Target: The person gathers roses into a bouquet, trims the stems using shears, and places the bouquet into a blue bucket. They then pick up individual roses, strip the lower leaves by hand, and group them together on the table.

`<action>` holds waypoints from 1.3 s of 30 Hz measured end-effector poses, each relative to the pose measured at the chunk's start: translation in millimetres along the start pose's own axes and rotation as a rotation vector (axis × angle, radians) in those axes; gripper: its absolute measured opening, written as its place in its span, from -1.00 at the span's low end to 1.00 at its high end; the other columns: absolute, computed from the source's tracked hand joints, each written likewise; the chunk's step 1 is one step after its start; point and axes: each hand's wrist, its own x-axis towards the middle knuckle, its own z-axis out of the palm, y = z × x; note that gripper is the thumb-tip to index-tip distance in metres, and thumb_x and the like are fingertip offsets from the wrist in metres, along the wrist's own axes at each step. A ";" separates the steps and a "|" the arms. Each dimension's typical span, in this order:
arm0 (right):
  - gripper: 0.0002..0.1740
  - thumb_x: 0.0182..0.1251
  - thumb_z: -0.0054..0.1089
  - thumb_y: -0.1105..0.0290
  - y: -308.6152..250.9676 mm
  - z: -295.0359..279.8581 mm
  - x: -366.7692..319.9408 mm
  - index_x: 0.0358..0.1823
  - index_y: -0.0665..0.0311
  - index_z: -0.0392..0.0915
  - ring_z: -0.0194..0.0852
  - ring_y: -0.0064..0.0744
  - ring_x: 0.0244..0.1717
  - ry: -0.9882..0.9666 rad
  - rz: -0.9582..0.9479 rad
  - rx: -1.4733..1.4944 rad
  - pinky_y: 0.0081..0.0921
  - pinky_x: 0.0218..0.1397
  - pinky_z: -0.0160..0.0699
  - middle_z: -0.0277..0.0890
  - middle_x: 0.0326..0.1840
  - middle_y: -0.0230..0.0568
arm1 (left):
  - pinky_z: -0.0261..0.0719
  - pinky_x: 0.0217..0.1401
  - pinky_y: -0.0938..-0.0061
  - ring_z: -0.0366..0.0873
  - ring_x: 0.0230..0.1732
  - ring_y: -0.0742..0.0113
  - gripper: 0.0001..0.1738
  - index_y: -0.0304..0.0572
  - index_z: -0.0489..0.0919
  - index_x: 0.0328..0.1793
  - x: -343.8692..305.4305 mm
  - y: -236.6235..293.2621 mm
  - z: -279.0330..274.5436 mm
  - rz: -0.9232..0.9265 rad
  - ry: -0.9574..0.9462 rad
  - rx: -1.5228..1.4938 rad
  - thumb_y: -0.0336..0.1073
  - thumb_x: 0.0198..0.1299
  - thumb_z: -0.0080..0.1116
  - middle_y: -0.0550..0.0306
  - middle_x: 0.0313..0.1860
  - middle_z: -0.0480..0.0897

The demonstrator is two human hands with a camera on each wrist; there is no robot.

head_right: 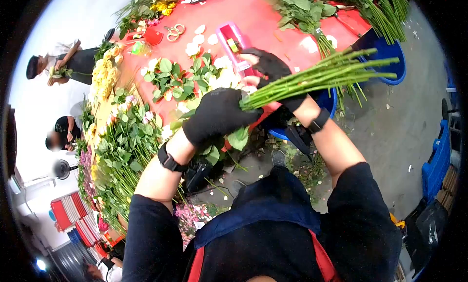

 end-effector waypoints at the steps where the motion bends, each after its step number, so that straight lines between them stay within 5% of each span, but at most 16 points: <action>1: -0.67 0.09 0.25 0.40 7.9 -1.0 -0.8 -0.07 0.27 0.54 0.54 -0.20 -0.08 -0.099 -0.155 -0.086 -0.28 0.02 0.47 0.58 -0.09 -0.15 | 0.55 -0.31 0.19 0.61 -0.43 -0.04 -0.49 -0.20 0.63 -0.43 -1.9 -0.4 3.7 0.019 0.021 0.059 0.17 -0.06 0.26 -0.13 -0.56 0.59; 3: -0.75 0.06 0.20 0.40 22.6 -5.0 -11.2 -0.18 0.22 0.60 0.54 -0.17 -0.07 -0.317 -0.281 -0.224 -0.30 -0.02 0.47 0.59 -0.10 -0.17 | 0.55 -0.32 0.21 0.61 -0.44 -0.02 -0.50 -0.19 0.63 -0.44 -1.4 -3.6 5.2 -0.003 0.034 0.143 0.17 -0.04 0.25 -0.10 -0.56 0.59; 4: -0.79 0.14 0.16 0.31 20.2 -9.0 -15.7 -0.21 0.15 0.61 0.54 -0.13 -0.06 -0.448 0.007 -0.232 -0.25 -0.01 0.46 0.61 -0.15 -0.20 | 0.55 -0.33 0.21 0.61 -0.44 -0.01 -0.51 -0.18 0.63 -0.43 -1.3 -5.9 2.1 -0.045 0.023 0.163 0.16 -0.04 0.24 -0.09 -0.56 0.60; 6: -0.79 0.17 0.14 0.23 63.8 29.2 -71.0 -0.23 0.11 0.64 0.55 -0.09 -0.12 -0.105 -0.014 -0.259 -0.22 -0.04 0.46 0.62 -0.22 -0.19 | 0.55 -0.35 0.23 0.62 -0.44 0.02 -0.53 -0.16 0.63 -0.44 6.6 -2.7 -10.9 -0.228 -0.066 0.056 0.15 -0.01 0.22 -0.04 -0.55 0.61; 9: -0.78 0.25 0.13 0.26 69.7 47.9 -84.7 -0.18 0.18 0.63 0.56 -0.01 -0.32 -0.277 0.451 -0.015 -0.16 -0.23 0.53 0.60 -0.31 -0.06 | 0.54 -0.33 0.18 0.63 -0.41 -0.01 -0.54 -0.12 0.62 -0.39 19.2 -28.9 14.0 -0.217 0.026 0.340 0.16 0.01 0.20 -0.04 -0.50 0.63; 11: -0.75 0.30 0.17 0.21 55.4 50.3 -77.6 -0.31 0.27 0.58 0.52 -0.27 -0.56 -0.277 0.482 0.430 -0.34 -0.45 0.50 0.57 -0.51 -0.18 | 0.54 -0.31 0.15 0.64 -0.39 -0.02 -0.54 -0.10 0.60 -0.34 25.6 -50.1 27.1 -0.201 0.089 0.429 0.17 0.02 0.19 -0.04 -0.46 0.64; 12: -0.73 0.30 0.19 0.20 28.9 44.1 -74.9 -0.36 0.29 0.56 0.49 -0.40 -0.61 -0.272 0.873 0.653 -0.44 -0.50 0.48 0.55 -0.56 -0.25 | 0.54 -0.34 0.16 0.65 -0.41 -0.01 -0.57 -0.09 0.62 -0.35 26.4 -54.7 27.8 -0.212 0.102 0.462 0.14 0.01 0.19 -0.03 -0.48 0.65; 14: -0.75 0.30 0.17 0.24 -16.8 23.3 -47.2 -0.37 0.30 0.56 0.46 -0.55 -0.64 -0.319 1.060 0.751 -0.59 -0.54 0.44 0.51 -0.60 -0.31 | 0.55 -0.38 0.17 0.66 -0.43 0.03 -0.62 -0.07 0.64 -0.37 24.5 -58.3 27.5 -0.243 0.117 0.524 0.08 0.00 0.20 -0.01 -0.50 0.65; 20: -0.59 0.41 0.04 0.09 -86.5 -22.4 -6.9 -0.12 0.37 0.53 0.46 -0.54 -0.57 -0.204 1.118 1.182 -0.55 -0.49 0.44 0.60 -0.37 -0.23 | 0.52 -0.36 0.19 0.61 -0.37 -0.04 -0.59 -0.13 0.61 -0.30 -3.4 -49.7 16.8 0.007 -0.063 0.356 0.08 0.09 0.20 -0.03 -0.47 0.63; 22: -0.53 0.45 -0.04 0.07 -92.6 -39.1 -19.2 0.05 0.37 0.48 0.42 -0.57 -0.57 -0.204 0.759 0.835 -0.57 -0.47 0.41 0.60 -0.32 -0.27 | 0.49 -0.36 0.26 0.59 -0.44 0.06 -0.49 -0.24 0.63 -0.28 -9.3 -43.1 8.3 -0.086 -0.161 0.202 0.15 0.13 0.21 0.00 -0.52 0.61; 24: -0.69 0.40 0.04 0.25 -81.1 -56.1 -37.9 -0.05 0.34 0.58 0.44 -0.60 -0.52 -0.304 0.737 0.690 -0.62 -0.38 0.44 0.59 -0.28 -0.29 | 0.46 -0.36 0.30 0.55 -0.47 0.15 -0.40 -0.32 0.63 -0.26 -16.1 -34.1 -10.7 -0.080 -0.305 -0.084 0.20 0.14 0.19 0.02 -0.55 0.58; 31: -0.51 0.11 0.26 0.38 -59.7 0.8 -63.6 0.12 0.27 0.48 0.39 -0.24 0.12 -0.124 0.117 0.071 -0.32 0.26 0.30 0.28 0.25 -0.14 | 0.47 -0.14 0.43 0.50 -0.23 0.42 -0.40 -0.32 0.63 -0.04 -26.5 -10.7 -7.6 -0.133 -0.749 -0.442 0.15 0.14 0.24 0.05 -0.30 0.65; 33: -0.62 0.10 0.30 0.39 -56.8 1.2 -72.5 -0.01 0.25 0.54 0.44 -0.27 0.07 -0.199 0.117 0.057 -0.31 0.24 0.34 0.46 0.00 -0.21 | 0.48 -0.11 0.48 0.50 -0.24 0.47 -0.45 -0.30 0.65 -0.06 -32.6 -8.2 -1.3 -0.156 -0.732 -0.516 0.10 0.11 0.29 0.12 -0.31 0.66; 34: -0.65 0.12 0.31 0.39 -59.8 -11.8 -71.2 -0.03 0.24 0.56 0.46 -0.31 0.06 -0.325 -0.117 -0.256 -0.34 0.20 0.38 0.51 -0.10 -0.23 | 0.48 -0.10 0.50 0.50 -0.24 0.49 -0.46 -0.29 0.66 -0.08 -31.2 -8.9 -1.6 -0.180 -0.753 -0.503 0.08 0.10 0.30 0.14 -0.31 0.66; 38: -0.81 0.22 0.25 0.40 -62.7 0.3 -92.8 -0.23 0.38 0.63 0.56 -0.45 -0.34 -0.209 0.305 0.208 -0.51 -0.23 0.48 0.63 -0.30 -0.21 | 0.53 -0.29 0.39 0.55 -0.47 0.40 -0.57 -0.29 0.69 -0.28 -27.6 -18.4 -9.8 -0.157 -0.506 -0.277 -0.03 -0.07 0.35 0.07 -0.50 0.66; 39: -0.80 0.23 0.24 0.37 -81.7 -10.8 -89.5 -0.28 0.40 0.66 0.55 -0.48 -0.37 -0.254 0.738 0.489 -0.53 -0.26 0.48 0.61 -0.40 -0.25 | 0.55 -0.34 0.26 0.61 -0.51 0.16 -0.58 -0.31 0.67 -0.44 -28.8 -26.6 0.8 -0.131 -0.390 -0.131 -0.01 -0.15 0.32 -0.10 -0.54 0.64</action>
